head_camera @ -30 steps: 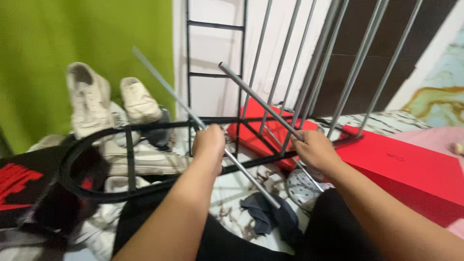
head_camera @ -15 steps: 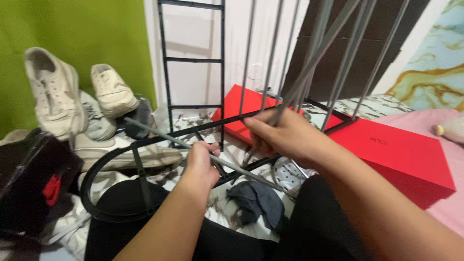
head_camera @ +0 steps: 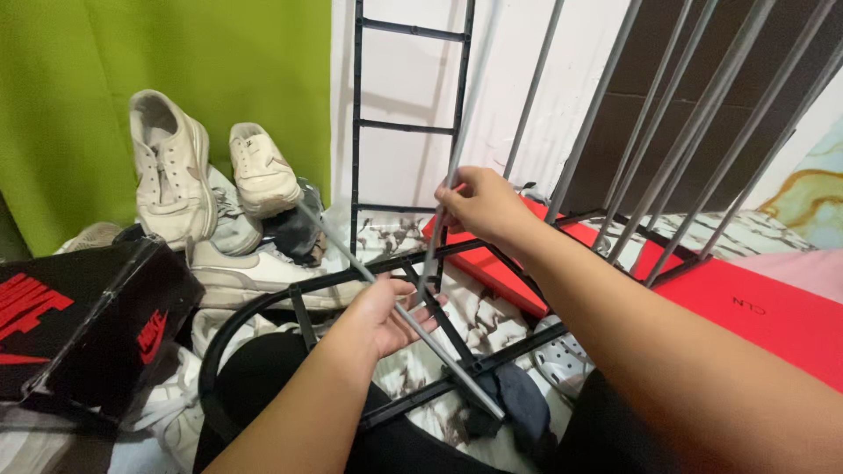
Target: The person wipes a black metal shoe rack frame with a dark cloth, then inserts multiple silver metal rods into the frame to assemble the rack. The person handles the frame and rods by hand while sitting on the floor.
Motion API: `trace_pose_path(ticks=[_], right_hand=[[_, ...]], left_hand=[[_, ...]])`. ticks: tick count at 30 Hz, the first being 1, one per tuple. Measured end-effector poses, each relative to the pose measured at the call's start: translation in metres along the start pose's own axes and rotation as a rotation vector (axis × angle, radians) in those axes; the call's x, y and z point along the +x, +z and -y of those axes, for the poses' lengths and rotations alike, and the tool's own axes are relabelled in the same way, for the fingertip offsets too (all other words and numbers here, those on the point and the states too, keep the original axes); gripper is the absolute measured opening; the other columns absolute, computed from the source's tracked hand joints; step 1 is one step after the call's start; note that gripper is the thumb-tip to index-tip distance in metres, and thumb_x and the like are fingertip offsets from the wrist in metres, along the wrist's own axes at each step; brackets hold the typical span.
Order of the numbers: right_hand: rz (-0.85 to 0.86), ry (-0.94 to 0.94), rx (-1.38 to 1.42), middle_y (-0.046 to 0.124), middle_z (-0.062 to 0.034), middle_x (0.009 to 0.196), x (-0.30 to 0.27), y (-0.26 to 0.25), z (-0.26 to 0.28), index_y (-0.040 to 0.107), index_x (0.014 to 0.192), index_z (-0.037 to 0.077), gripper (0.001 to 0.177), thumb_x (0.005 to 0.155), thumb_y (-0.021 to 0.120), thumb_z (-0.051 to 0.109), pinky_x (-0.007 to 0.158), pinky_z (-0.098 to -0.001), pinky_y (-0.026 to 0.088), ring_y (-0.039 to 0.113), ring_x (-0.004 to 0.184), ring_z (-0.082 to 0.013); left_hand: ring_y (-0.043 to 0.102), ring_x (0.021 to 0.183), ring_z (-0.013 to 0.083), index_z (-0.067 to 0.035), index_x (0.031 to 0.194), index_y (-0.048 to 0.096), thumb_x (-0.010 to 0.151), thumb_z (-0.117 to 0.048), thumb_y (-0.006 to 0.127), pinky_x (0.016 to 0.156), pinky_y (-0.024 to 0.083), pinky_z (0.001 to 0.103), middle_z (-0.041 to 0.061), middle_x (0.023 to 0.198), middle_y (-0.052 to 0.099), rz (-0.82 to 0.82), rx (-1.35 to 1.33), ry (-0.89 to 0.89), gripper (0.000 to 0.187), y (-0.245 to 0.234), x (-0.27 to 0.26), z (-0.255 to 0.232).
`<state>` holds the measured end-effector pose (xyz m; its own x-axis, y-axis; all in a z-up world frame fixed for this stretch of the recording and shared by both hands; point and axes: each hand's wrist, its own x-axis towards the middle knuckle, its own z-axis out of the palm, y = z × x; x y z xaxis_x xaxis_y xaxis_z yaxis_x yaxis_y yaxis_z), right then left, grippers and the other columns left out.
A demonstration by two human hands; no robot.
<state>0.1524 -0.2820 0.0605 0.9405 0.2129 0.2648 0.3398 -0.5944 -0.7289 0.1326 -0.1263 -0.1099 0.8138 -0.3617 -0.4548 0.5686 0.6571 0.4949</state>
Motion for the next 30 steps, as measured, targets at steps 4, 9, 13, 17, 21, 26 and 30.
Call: trace_pose_path(ticks=[4, 9, 13, 17, 21, 26, 30], right_hand=[[-0.131, -0.008, 0.049, 0.075, -0.0114, 0.084, 0.016, 0.004, 0.002, 0.065, 0.104, -0.002, 0.023, 0.098, 0.063, 0.020, 0.065, -0.0323, 0.064, 0.075, 0.072, -0.0171], [-0.127, -0.055, -0.033, 0.078, -0.0126, 0.085, 0.023, 0.007, 0.010, 0.066, 0.104, -0.002, 0.023, 0.098, 0.062, 0.020, 0.066, -0.0316, 0.064, 0.077, 0.076, -0.0181], [-0.106, -0.041, -0.076, 0.078, -0.0127, 0.087, 0.021, 0.009, 0.015, 0.066, 0.102, -0.002, 0.021, 0.097, 0.063, 0.018, 0.068, -0.0314, 0.066, 0.079, 0.077, -0.0184], [-0.047, -0.041, -0.122, 0.079, -0.0095, 0.086, 0.017, 0.007, 0.023, 0.067, 0.100, -0.001, 0.019, 0.097, 0.064, 0.018, 0.071, -0.0301, 0.064, 0.079, 0.077, -0.0160], [-0.024, -0.124, -0.205, 0.079, -0.0074, 0.082, 0.008, 0.007, 0.031, 0.069, 0.098, 0.001, 0.015, 0.095, 0.066, 0.015, 0.071, -0.0298, 0.060, 0.077, 0.074, -0.0146], [-0.012, -0.196, -0.253, 0.078, -0.0071, 0.079, 0.001, 0.017, 0.033, 0.072, 0.096, 0.004, 0.014, 0.088, 0.073, 0.016, 0.069, -0.0308, 0.059, 0.076, 0.073, -0.0141], [-0.034, -0.277, -0.304, 0.076, -0.0099, 0.076, 0.002, 0.028, 0.031, 0.075, 0.095, 0.006, 0.015, 0.086, 0.077, 0.018, 0.067, -0.0339, 0.057, 0.075, 0.069, -0.0191]], left_hand=[[0.067, 0.104, 0.0334, -0.008, 0.121, 0.056, 0.094, -0.004, 0.048, 0.095, 0.057, 0.056, 0.012, 0.106, 0.061, -0.014, -0.169, 0.125, 0.029, -0.006, 0.016, -0.004], [0.068, 0.113, 0.0330, 0.005, 0.116, 0.061, 0.099, -0.013, 0.048, 0.098, 0.057, 0.045, 0.019, 0.119, 0.070, 0.100, -0.250, 0.174, 0.028, -0.022, 0.041, -0.004], [0.068, 0.115, 0.0311, 0.002, 0.118, 0.061, 0.101, -0.020, 0.049, 0.102, 0.055, 0.043, 0.017, 0.120, 0.070, 0.063, -0.236, 0.162, 0.031, -0.029, 0.027, -0.003], [0.067, 0.113, 0.0241, -0.005, 0.119, 0.064, 0.100, -0.024, 0.053, 0.102, 0.053, 0.041, 0.008, 0.122, 0.071, -0.006, -0.158, 0.162, 0.029, -0.026, 0.007, -0.001], [0.069, 0.108, 0.0212, -0.004, 0.116, 0.065, 0.095, -0.020, 0.054, 0.100, 0.055, 0.039, 0.008, 0.117, 0.075, 0.011, -0.135, 0.168, 0.028, -0.025, 0.001, -0.002], [0.071, 0.104, 0.0206, -0.003, 0.111, 0.067, 0.090, -0.013, 0.054, 0.100, 0.054, 0.039, 0.009, 0.111, 0.076, 0.002, -0.134, 0.155, 0.026, -0.029, 0.002, 0.001], [0.070, 0.104, 0.0207, -0.005, 0.108, 0.065, 0.087, -0.009, 0.053, 0.100, 0.053, 0.039, 0.010, 0.111, 0.076, -0.023, -0.112, 0.158, 0.024, -0.031, -0.001, 0.002]])
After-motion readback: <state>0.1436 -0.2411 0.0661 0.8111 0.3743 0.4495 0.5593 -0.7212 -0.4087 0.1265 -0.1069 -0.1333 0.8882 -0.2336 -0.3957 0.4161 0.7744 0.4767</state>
